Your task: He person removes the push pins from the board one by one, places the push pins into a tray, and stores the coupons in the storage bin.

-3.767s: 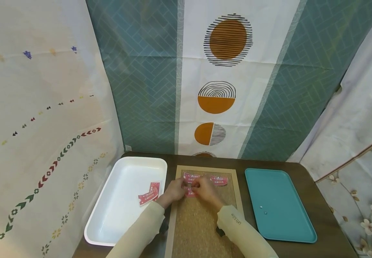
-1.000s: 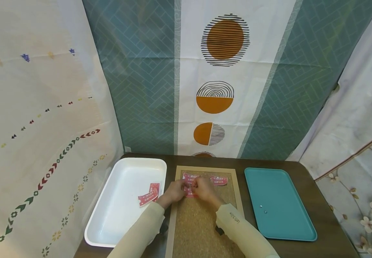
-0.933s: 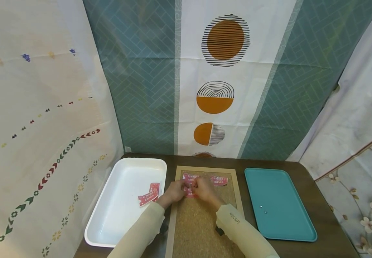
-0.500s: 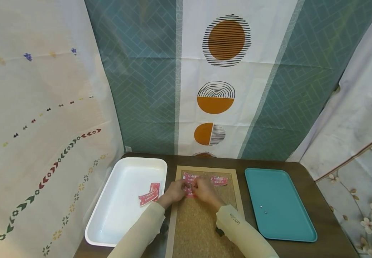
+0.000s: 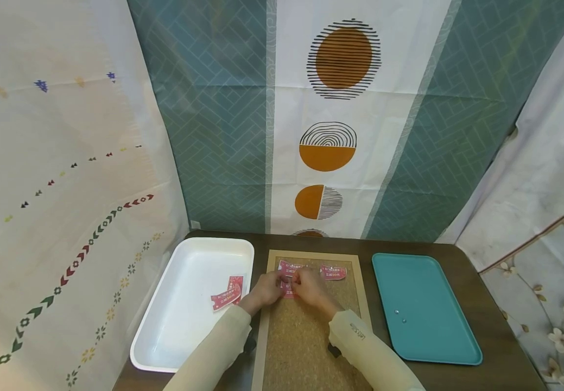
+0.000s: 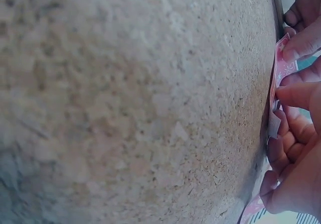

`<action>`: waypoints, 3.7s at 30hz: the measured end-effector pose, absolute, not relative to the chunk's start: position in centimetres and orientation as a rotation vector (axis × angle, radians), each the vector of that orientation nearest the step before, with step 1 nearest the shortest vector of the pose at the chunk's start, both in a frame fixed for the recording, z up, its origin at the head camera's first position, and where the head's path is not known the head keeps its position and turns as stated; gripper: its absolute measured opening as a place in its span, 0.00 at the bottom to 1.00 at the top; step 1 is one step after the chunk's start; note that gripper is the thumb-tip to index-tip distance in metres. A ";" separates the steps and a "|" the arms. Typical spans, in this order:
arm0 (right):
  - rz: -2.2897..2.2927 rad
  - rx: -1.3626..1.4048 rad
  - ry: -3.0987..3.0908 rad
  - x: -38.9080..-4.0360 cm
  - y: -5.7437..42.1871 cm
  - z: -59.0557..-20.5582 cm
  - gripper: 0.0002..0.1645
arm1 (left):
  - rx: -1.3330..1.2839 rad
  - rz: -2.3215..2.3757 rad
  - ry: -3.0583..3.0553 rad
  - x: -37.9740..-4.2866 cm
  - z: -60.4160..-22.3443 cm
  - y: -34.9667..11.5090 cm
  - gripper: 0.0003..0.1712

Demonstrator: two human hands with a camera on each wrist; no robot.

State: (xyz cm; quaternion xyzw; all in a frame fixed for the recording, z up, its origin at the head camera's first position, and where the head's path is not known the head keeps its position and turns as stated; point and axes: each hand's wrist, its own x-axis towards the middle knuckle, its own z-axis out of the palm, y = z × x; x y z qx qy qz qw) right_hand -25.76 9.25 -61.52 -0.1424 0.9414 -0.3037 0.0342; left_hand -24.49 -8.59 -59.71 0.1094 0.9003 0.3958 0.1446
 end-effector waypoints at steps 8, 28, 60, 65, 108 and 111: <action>-0.924 -0.431 2.891 -25.4 9.3 -61.4 0.11 | 0.319 1.122 2.605 -24.2 -59.3 -8.5 0.14; -1.008 -0.383 2.853 -25.2 9.5 -61.6 0.08 | 0.278 1.132 2.602 -24.0 -59.4 -8.4 0.12; -1.173 -0.445 2.786 -25.5 13.7 -57.9 0.03 | 0.335 1.182 2.670 -24.9 -56.0 -10.1 0.19; -1.087 -0.441 2.831 -25.4 14.9 -57.5 0.05 | 0.343 1.204 2.719 -25.2 -55.2 -11.3 0.17; -1.145 -0.175 3.055 -22.9 31.8 -59.4 0.06 | -0.269 1.084 2.630 -25.0 -57.1 -25.5 0.17; -1.110 -0.165 3.064 -22.4 32.9 -59.9 0.04 | -0.258 1.072 2.629 -24.9 -57.2 -25.4 0.17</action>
